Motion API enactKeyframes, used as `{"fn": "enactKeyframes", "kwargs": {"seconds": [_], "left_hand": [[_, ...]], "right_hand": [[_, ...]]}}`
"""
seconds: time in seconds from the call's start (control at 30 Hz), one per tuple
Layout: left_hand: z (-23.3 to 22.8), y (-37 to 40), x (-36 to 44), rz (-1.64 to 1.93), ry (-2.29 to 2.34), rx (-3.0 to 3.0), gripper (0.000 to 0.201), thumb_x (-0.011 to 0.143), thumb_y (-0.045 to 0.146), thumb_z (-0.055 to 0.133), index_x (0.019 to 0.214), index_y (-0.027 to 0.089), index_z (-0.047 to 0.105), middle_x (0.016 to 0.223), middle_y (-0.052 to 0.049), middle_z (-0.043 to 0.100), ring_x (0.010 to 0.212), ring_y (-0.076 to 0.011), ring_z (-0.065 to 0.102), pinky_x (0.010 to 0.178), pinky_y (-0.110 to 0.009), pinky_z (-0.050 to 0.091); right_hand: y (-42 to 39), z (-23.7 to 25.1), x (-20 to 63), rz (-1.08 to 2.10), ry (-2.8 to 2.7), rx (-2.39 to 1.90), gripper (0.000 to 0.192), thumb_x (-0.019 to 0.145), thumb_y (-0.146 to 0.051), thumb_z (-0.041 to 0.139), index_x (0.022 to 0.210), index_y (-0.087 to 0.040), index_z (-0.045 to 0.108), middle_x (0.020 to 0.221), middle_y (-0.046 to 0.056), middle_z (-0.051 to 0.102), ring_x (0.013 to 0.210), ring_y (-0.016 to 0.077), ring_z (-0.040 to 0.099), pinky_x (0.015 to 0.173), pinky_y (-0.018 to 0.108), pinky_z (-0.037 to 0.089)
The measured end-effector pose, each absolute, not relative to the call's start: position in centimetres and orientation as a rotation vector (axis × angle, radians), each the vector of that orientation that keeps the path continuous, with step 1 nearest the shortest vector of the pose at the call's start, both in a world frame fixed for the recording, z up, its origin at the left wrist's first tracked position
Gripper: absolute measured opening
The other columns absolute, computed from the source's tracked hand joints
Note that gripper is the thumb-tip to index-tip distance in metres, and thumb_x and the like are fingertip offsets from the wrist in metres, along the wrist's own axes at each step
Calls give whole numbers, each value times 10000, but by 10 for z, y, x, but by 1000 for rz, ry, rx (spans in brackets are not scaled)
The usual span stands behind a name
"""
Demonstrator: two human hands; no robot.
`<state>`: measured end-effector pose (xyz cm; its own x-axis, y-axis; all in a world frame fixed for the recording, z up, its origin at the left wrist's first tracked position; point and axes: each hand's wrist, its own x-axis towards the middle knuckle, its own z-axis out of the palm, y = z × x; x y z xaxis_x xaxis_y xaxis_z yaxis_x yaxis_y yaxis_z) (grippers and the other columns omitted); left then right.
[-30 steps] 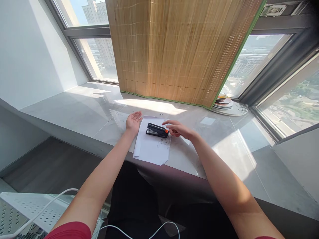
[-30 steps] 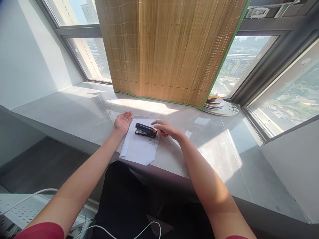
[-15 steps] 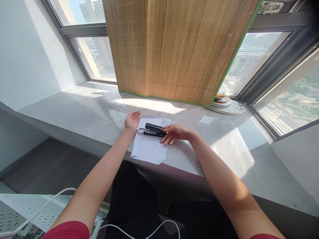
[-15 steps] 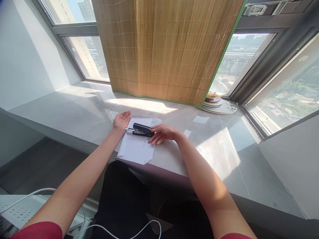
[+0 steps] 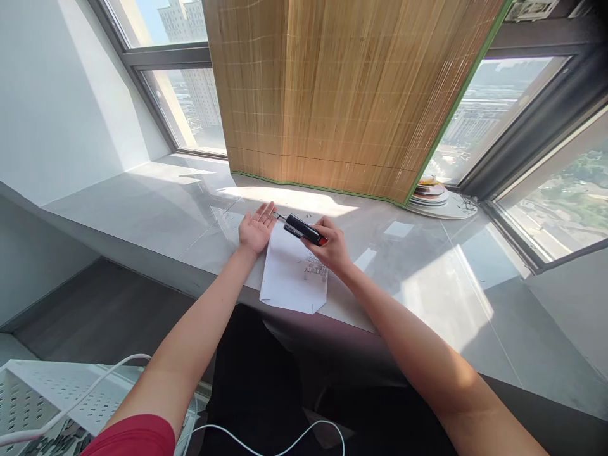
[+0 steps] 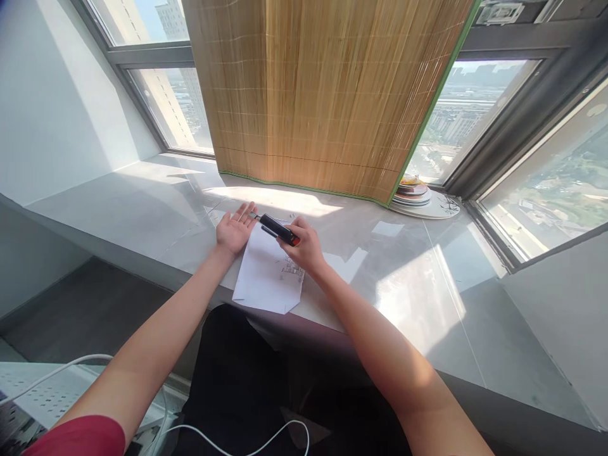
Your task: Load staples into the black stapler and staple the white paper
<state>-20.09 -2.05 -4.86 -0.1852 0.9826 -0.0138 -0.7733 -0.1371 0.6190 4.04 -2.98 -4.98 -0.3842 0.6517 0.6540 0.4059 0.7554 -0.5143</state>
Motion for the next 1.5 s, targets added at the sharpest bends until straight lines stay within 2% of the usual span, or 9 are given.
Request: {"fn": "enactKeyframes", "kwargs": {"seconds": [0.23, 0.43, 0.6, 0.67, 0.77, 0.93, 1.13, 1.3, 1.5], "left_hand": [[-39, -29, -197, 1332, 430, 410, 844, 1053, 667, 220, 1554, 22, 434, 1502, -303, 556, 1410, -379, 565, 1040, -502, 571], [-44, -26, -199, 1356, 462, 280, 801, 1054, 664, 256, 1525, 57, 482, 1381, -288, 648, 1275, -358, 669, 861, -404, 640], [-49, -22, -201, 1496, 537, 130, 469, 1080, 467, 381, 1183, 91, 642, 868, -163, 710, 772, -239, 733, 652, -334, 609], [-50, -22, -204, 1536, 493, 140, 340, 1075, 379, 399, 953, 154, 623, 654, -41, 572, 508, -146, 567, 470, -260, 477], [-50, -23, -207, 1553, 422, 193, 325, 1055, 345, 437, 772, 206, 516, 571, 39, 398, 403, -96, 366, 380, -238, 300], [-49, -23, -207, 1582, 407, 209, 338, 1049, 335, 450, 737, 212, 492, 561, 45, 375, 400, -90, 335, 378, -242, 270], [-50, -22, -207, 1605, 421, 210, 310, 1053, 309, 449, 779, 208, 551, 546, 49, 389, 370, -80, 338, 365, -228, 329], [-49, -21, -204, 1677, 467, 110, 372, 1061, 444, 421, 902, 185, 635, 713, -53, 618, 680, -150, 682, 708, -274, 608], [-50, -20, -199, 1663, 406, 146, 487, 1056, 586, 378, 951, 196, 651, 840, -112, 681, 956, -266, 741, 936, -452, 601]], "right_hand": [[-32, -56, 36, -324, -2314, -618, 398, 980, -100, 551, 1323, -257, 680, 994, 102, 601, 896, 246, 498, 825, 381, 493], [-37, -57, 29, -310, -2257, -747, 372, 971, -127, 572, 1299, -262, 686, 1009, 105, 614, 914, 249, 518, 843, 399, 462], [-28, -52, 41, 275, -1909, -1097, 166, 887, -315, 685, 995, -202, 740, 892, 59, 573, 780, 207, 544, 723, 348, 457], [-21, -54, 48, 506, -1934, -1140, 184, 840, -384, 717, 860, -200, 717, 831, 30, 565, 722, 182, 533, 671, 317, 423], [-17, -55, 57, 659, -2057, -1151, 281, 776, -467, 770, 768, -204, 670, 755, -1, 572, 689, 164, 510, 639, 295, 368], [-11, -47, 57, 716, -1996, -1108, 463, 978, -573, 531, 748, -198, 676, 629, -11, 530, 643, 161, 504, 626, 295, 364], [50, -43, 38, 463, -2041, -1184, 184, 848, -232, 677, 982, -195, 798, 914, 59, 731, 776, 190, 650, 758, 329, 522], [98, -50, 12, 400, -2194, -1332, 171, 757, -142, 744, 903, -160, 831, 930, 106, 774, 822, 230, 712, 832, 370, 582], [104, -47, 9, 465, -2116, -1444, 196, 725, -51, 673, 823, -104, 834, 853, 145, 798, 864, 263, 739, 833, 344, 586]]}}
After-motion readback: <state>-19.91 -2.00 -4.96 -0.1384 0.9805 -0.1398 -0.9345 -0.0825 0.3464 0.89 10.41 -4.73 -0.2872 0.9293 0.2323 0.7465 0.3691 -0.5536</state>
